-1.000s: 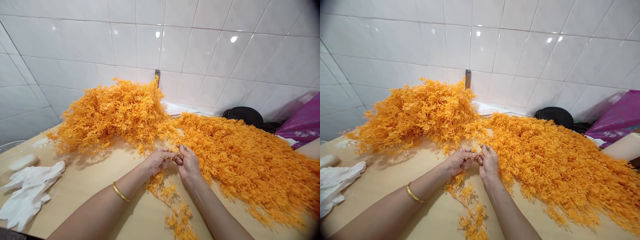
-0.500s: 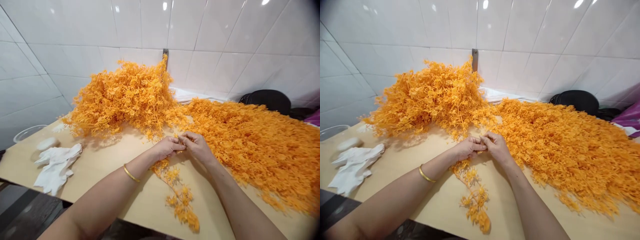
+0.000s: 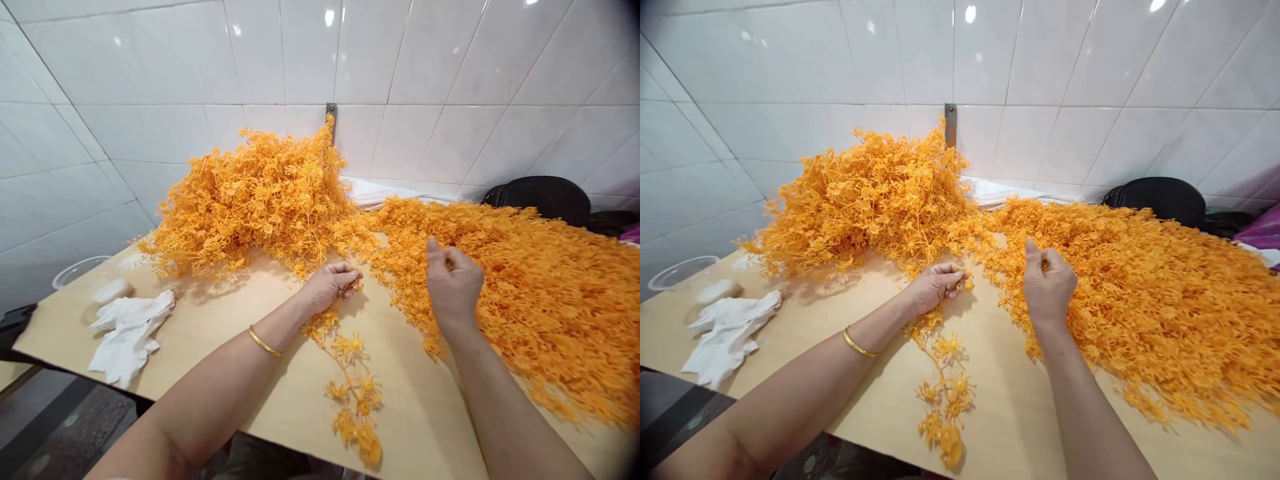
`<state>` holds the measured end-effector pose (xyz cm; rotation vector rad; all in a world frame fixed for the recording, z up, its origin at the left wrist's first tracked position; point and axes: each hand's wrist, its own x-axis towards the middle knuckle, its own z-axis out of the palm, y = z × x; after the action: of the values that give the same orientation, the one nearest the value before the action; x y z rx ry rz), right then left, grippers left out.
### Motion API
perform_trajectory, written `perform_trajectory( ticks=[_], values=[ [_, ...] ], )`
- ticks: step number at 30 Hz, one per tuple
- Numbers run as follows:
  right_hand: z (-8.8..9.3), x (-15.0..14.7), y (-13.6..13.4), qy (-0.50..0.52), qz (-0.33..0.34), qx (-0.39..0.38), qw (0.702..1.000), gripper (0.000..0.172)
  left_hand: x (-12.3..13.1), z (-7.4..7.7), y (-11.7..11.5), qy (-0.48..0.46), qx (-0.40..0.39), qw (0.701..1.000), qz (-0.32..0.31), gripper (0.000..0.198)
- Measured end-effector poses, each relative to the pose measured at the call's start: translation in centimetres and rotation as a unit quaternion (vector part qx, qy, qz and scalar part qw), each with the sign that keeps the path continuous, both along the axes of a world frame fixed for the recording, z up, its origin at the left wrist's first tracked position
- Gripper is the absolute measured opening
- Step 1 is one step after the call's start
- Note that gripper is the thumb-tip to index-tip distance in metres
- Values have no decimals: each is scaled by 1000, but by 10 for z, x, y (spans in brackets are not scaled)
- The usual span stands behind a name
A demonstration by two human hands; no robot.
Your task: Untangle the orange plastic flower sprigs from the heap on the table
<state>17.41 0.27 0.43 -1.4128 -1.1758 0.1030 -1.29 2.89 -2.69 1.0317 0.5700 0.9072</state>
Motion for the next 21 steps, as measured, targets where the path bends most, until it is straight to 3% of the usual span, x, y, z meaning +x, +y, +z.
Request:
perform_trajectory(
  ticks=[3,5,7,9,11,13,17,21],
  values=[
    [-6,-10,-3,-252,-75,-15,965,14,-2,-1,5,33,49,998,23,21],
    [-8,-18,-4,-325,-81,-24,942,15,-6,1,7,30,54,997,42,20],
    [-8,-26,-7,-344,-22,-22,939,19,-9,3,8,13,31,998,59,19],
    [-7,-37,-14,-331,105,-29,938,20,-12,4,10,-5,-2,997,73,18],
    [-6,-52,-23,-313,239,-54,918,19,-13,4,11,-28,-31,996,80,17],
    [-7,-69,-32,-322,326,-74,886,18,-13,4,11,-56,-56,994,82,17],
    [-16,-88,-38,-391,367,-93,839,16,-18,8,17,-80,-72,987,116,12],
    [-22,-79,-30,-399,349,-136,837,17,-34,17,29,-120,-38,963,239,8]
  ],
)
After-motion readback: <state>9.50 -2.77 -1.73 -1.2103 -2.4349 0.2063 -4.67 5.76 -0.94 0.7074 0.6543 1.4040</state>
